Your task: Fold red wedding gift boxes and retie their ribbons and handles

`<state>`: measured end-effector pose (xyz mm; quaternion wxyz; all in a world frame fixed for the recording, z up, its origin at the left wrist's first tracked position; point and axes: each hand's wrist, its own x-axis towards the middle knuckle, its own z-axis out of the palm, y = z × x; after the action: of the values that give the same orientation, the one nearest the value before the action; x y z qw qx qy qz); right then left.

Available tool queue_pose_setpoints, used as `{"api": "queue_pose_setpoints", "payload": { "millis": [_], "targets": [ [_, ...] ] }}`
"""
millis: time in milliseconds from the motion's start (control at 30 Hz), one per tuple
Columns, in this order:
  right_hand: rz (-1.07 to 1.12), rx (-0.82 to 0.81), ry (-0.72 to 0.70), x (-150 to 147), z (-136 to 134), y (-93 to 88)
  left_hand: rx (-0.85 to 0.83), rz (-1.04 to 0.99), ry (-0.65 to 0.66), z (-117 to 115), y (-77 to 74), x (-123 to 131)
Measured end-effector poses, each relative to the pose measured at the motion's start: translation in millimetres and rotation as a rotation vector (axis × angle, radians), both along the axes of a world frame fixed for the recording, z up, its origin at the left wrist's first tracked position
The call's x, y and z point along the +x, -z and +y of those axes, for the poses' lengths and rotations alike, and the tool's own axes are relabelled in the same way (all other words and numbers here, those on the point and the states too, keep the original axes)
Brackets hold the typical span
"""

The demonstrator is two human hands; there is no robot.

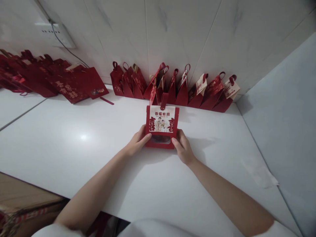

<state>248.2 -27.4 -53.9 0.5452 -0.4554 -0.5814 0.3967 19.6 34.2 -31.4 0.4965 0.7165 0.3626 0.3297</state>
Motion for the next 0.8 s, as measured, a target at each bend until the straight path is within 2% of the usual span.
{"api": "queue_pose_setpoints", "payload": {
  "millis": [67,133,267,500,800],
  "targets": [
    [-0.013,0.019,-0.029,0,0,3.2,0.022,0.001,0.101,6,-5.0,-10],
    [-0.037,0.029,-0.042,-1,0,5.7,0.084,0.037,0.147,11,-9.8,-17],
    [-0.038,0.024,-0.052,-1,1,7.6,0.151,0.135,0.136,14,-12.2,-22],
    [-0.007,0.015,-0.064,1,1,6.7,0.226,0.222,0.124,14,-4.6,-21],
    [0.038,0.028,-0.07,1,2,6.7,0.191,0.353,0.119,9,-17.1,-16]
  ]
}}
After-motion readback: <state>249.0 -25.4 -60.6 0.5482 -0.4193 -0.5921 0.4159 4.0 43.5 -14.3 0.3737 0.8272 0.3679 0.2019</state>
